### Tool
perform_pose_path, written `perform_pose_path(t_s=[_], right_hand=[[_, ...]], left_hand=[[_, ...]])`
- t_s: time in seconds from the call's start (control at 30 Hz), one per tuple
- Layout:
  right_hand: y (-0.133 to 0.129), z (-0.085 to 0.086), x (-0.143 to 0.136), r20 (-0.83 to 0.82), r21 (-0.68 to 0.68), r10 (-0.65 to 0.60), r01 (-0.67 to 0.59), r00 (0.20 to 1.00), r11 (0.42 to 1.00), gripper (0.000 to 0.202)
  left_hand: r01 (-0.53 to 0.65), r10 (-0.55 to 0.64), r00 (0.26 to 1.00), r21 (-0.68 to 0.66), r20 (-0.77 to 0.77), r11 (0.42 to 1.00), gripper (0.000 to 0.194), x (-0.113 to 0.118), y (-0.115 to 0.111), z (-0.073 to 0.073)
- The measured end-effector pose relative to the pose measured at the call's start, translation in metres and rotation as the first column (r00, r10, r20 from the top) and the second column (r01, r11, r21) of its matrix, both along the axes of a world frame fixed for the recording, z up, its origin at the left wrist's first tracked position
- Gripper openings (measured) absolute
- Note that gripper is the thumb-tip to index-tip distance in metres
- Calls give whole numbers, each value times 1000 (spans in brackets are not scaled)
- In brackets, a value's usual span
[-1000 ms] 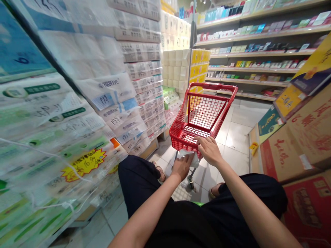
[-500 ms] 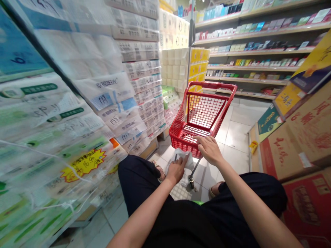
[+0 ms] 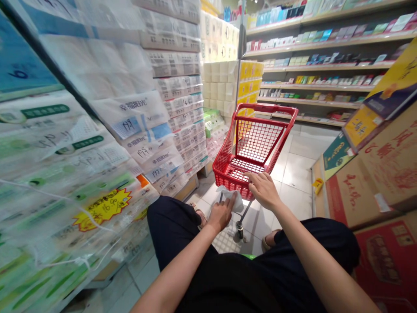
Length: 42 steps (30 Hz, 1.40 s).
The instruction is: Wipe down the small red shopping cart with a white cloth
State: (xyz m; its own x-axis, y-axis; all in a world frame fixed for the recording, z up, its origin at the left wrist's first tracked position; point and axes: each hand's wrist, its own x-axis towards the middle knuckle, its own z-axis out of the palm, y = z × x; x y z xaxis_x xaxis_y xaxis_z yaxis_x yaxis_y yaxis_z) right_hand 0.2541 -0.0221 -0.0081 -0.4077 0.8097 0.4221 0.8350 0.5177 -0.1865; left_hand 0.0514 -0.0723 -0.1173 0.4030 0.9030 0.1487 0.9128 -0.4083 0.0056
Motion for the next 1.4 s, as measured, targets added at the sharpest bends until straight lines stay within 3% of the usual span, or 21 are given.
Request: perform_pose_path(t_s=[0.17,0.37,0.6,0.77,0.87,1.07,1.2,1.4], right_hand=[[-2,0,-1,4,7,-4,4,1000,1000,43],[-1,0,-1,43,42,-20,18,999,999,37],[0,-1,2,91,73,-19,13,996,997,38],[0,-2,1,81,85,-22,15,996,996,41],[0,-2,0,78,92,-26,19,997,996,41],[-2,0,0,77,102,-34,26,996,994,41],[-2,0,2,84,104,-32,24,996,994,41],[0,-4,3,87,132,-34,22,996,991,38]], left_hand=[[10,-10,1000,-33,-6,999,83,8,12,7],[-58,63,998,-124,31,991,71,23,26,18],[-12,11,1000,-71,-14,997,87,-1,5,4],[-65,64,998,-34,-20,997,91,-20,2,-3],[-61,61,998,-30,-12,998,88,-19,13,-2],[-99,106,993,-118,59,988,63,1,37,0],[-70,79,993,-101,91,992,69,2,32,-5],[-31,36,995,-51,94,998,80,-16,15,-6]])
